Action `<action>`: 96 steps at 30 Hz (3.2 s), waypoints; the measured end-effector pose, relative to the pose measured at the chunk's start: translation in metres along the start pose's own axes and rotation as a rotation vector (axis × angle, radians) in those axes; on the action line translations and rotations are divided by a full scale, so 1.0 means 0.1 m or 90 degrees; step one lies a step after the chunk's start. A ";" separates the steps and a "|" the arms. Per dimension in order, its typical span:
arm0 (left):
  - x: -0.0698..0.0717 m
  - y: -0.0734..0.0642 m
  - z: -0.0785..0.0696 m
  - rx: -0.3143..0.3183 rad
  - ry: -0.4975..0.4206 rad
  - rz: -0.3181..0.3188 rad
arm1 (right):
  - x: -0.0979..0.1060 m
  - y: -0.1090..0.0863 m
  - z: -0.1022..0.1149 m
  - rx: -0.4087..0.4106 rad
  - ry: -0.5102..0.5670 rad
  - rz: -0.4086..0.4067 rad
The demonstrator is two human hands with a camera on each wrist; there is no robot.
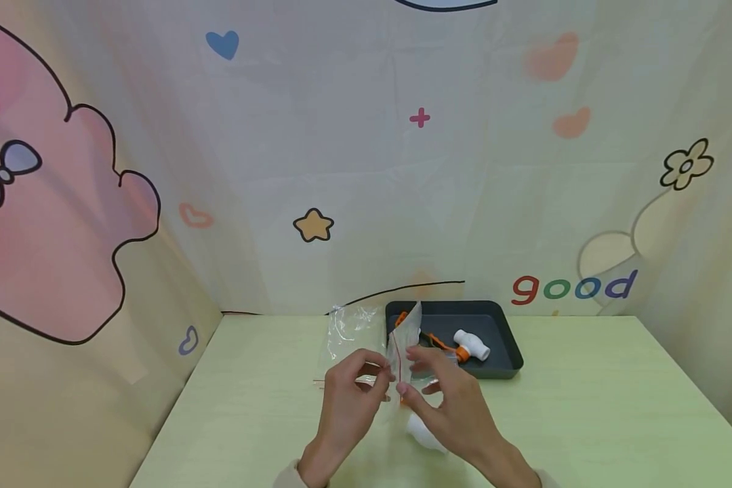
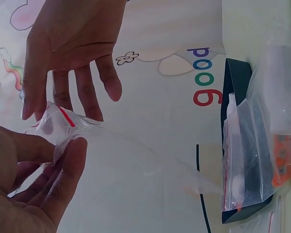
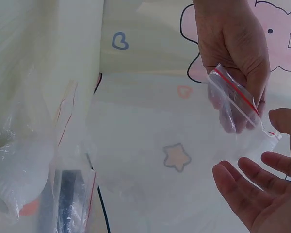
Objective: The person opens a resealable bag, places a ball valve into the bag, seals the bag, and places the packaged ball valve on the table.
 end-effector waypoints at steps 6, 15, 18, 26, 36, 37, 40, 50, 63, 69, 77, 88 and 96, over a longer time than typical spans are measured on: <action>-0.06 -0.03 -0.01 -0.025 0.046 0.026 | 0.05 0.00 0.02 -0.016 -0.008 -0.026; -0.09 -0.05 0.03 -0.055 0.062 0.058 | 0.05 -0.01 -0.01 0.007 -0.010 -0.054; -0.10 -0.05 0.03 -0.063 0.068 0.060 | 0.06 0.00 -0.02 0.008 -0.017 -0.060; -0.07 -0.05 0.03 -0.143 0.105 0.064 | 0.10 0.00 -0.05 0.036 -0.036 -0.114; 0.04 -0.01 0.01 -0.196 0.132 0.023 | 0.23 -0.01 -0.17 0.049 -0.105 -0.201; 0.05 -0.01 0.01 -0.201 0.132 0.019 | 0.25 -0.01 -0.18 0.048 -0.111 -0.207; 0.07 -0.01 0.01 -0.206 0.131 0.015 | 0.26 -0.01 -0.23 0.048 -0.120 -0.220; 0.08 -0.02 -0.02 -0.131 0.138 0.058 | 0.27 -0.02 -0.27 0.041 -0.132 -0.222; 0.08 -0.01 -0.07 -0.113 0.125 0.061 | 0.18 -0.08 -0.25 0.049 -0.046 -0.063; 0.12 0.00 -0.07 -0.117 0.129 0.047 | 0.23 -0.07 -0.26 0.056 -0.051 -0.023; 0.13 0.00 -0.06 -0.103 0.142 0.037 | 0.36 0.07 -0.52 0.072 -0.135 -0.014; 0.13 0.01 -0.06 -0.063 0.155 0.037 | 0.36 0.34 -0.83 0.084 -0.273 0.052; 0.12 0.00 -0.05 -0.038 0.158 0.039 | 0.14 0.54 -1.03 0.062 -0.313 0.168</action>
Point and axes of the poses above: each hand's wrist, its own y-axis towards the middle knuckle, its own x-axis out of the back of the hand, z = x × y, the point moved 2 cm from there along y, towards the middle knuckle, and after that the axes turned 15 degrees about -y, right-handed, at the moved point
